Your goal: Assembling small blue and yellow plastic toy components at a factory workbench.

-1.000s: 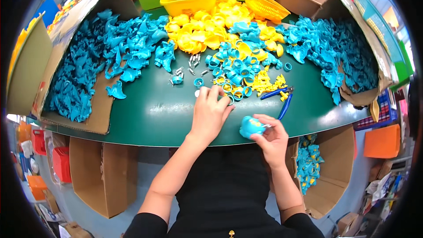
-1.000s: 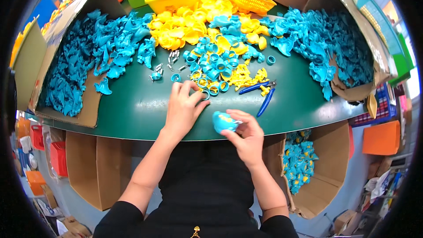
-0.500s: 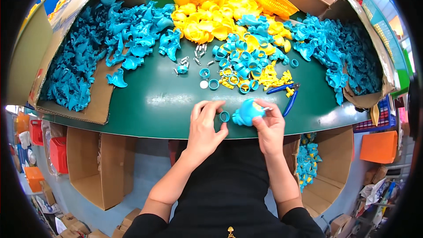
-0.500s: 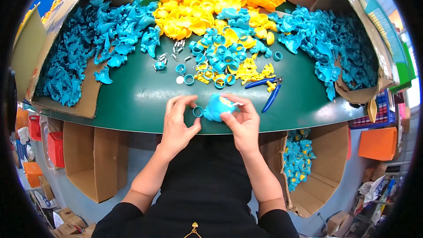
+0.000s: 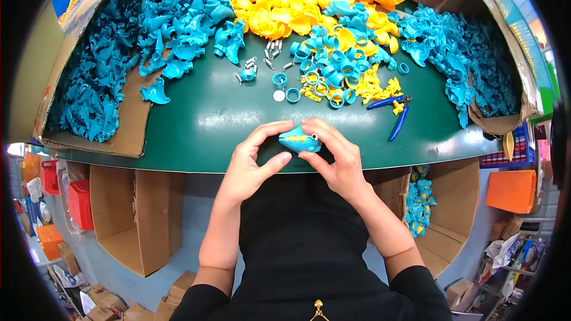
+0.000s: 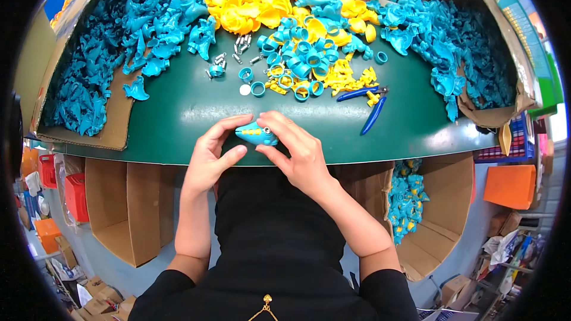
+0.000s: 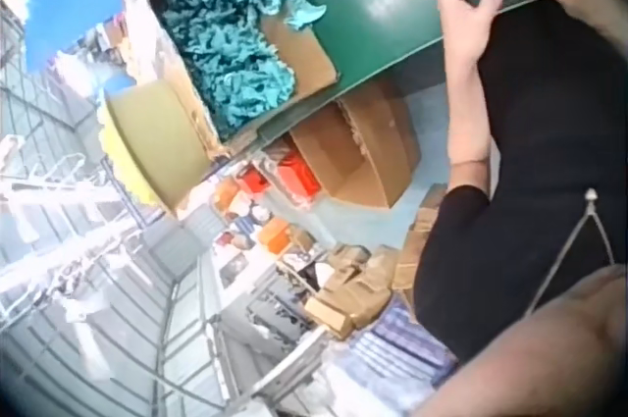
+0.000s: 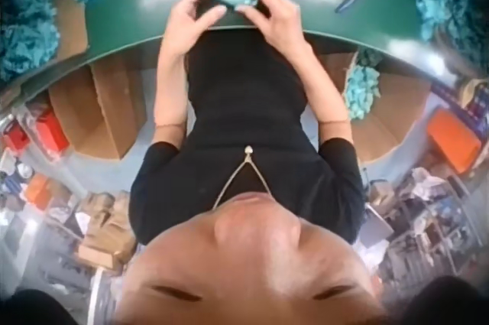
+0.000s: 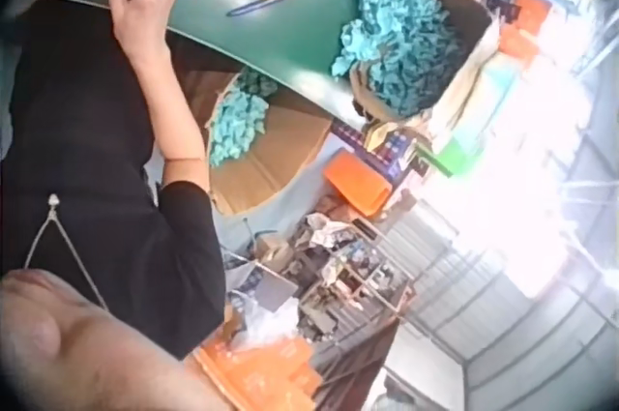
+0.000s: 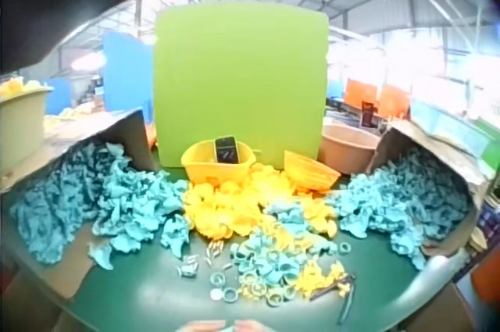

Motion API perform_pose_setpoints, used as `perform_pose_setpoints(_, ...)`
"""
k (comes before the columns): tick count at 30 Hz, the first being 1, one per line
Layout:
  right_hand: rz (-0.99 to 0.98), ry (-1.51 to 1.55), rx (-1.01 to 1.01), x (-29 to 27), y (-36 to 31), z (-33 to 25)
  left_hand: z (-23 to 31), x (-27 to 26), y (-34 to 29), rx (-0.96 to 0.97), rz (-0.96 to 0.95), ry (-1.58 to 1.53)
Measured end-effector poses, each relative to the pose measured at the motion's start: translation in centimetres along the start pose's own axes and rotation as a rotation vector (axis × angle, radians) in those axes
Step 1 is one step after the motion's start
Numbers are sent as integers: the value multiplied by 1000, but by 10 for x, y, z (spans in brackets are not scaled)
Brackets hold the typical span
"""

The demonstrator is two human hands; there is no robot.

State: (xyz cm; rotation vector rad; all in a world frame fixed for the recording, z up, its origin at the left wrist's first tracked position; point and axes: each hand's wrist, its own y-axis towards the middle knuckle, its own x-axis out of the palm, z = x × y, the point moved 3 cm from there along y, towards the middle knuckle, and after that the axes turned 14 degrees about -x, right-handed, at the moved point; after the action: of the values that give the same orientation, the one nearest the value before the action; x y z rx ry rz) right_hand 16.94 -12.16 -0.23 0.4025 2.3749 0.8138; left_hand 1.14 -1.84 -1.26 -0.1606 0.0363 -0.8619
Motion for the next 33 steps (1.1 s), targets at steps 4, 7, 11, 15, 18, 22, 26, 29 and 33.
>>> perform_pose_setpoints(4,32,5,48,3,-5,1,-15,15,13,121,215,-33)
perform_pose_setpoints(7,12,30,68,2,-5,0,-17,17,14,-21,172,-67)
perform_pose_setpoints(11,92,177,253,-30,-25,23,1,2,37,89,-114,221)
perform_pose_setpoints(15,136,102,575,-159,-80,7,33,-84,64,336,621,849)
perform_pose_setpoints(18,47,-157,718,-250,-182,33,43,-103,101,286,703,953)
perform_pose_setpoints(22,-248,-725,1023,-283,-266,63,37,-95,139,260,854,1152)
perform_pose_setpoints(26,-148,-811,686,-215,-123,-11,29,-110,152,236,893,1114)
perform_pose_setpoints(29,-56,-406,289,-137,-26,-21,33,-129,134,74,675,590)
perform_pose_setpoints(33,-171,-468,-59,-38,56,33,27,-89,79,-26,249,-329)
